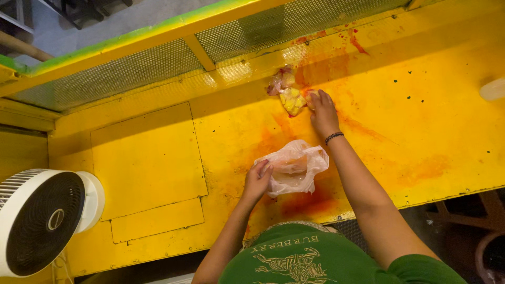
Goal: The person places a blender jar on a yellow counter, then gathers pieces of red and yellow fruit from the surface into a plastic bag. They tie the bag and place it into a white chest freezer. The person then repeats the process with a second bag of fruit.
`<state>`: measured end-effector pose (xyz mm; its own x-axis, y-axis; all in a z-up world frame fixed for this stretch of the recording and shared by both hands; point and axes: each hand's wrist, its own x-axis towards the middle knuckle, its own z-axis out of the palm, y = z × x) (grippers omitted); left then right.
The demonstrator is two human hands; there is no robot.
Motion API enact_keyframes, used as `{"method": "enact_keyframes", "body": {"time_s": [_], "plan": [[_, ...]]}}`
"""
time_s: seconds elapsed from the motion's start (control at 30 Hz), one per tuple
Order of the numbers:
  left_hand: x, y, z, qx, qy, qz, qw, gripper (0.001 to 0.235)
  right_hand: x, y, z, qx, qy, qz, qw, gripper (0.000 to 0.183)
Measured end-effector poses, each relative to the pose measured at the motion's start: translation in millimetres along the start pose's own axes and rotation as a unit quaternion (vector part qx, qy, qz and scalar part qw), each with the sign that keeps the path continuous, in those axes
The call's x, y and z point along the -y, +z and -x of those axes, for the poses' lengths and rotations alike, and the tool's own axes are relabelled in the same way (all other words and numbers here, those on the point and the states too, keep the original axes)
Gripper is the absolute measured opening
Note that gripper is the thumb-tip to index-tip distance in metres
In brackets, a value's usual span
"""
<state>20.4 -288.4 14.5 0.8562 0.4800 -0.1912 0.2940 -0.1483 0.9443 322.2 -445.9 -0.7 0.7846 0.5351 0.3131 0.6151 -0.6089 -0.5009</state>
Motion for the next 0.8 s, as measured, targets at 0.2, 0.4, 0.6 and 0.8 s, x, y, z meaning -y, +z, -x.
{"method": "enact_keyframes", "body": {"time_s": [0.2, 0.4, 0.6, 0.8], "plan": [[-2, 0, 4, -0.007, -0.011, 0.042, 0.999, 0.046, 4, -5, 15, -0.035, -0.006, 0.004, 0.999, 0.060], [-5, -1, 11, -0.003, -0.003, 0.078, 0.997, 0.045, 18, -17, 39, -0.048, -0.010, 0.000, 0.999, 0.056], [-1, -2, 14, 0.004, 0.010, 0.091, 0.996, 0.045, 18, -18, 61, -0.041, -0.012, -0.012, 0.999, 0.058], [3, 1, 19, 0.004, 0.009, 0.080, 0.997, 0.045, 5, -9, 79, -0.020, -0.029, -0.016, 0.999, 0.059]]}}
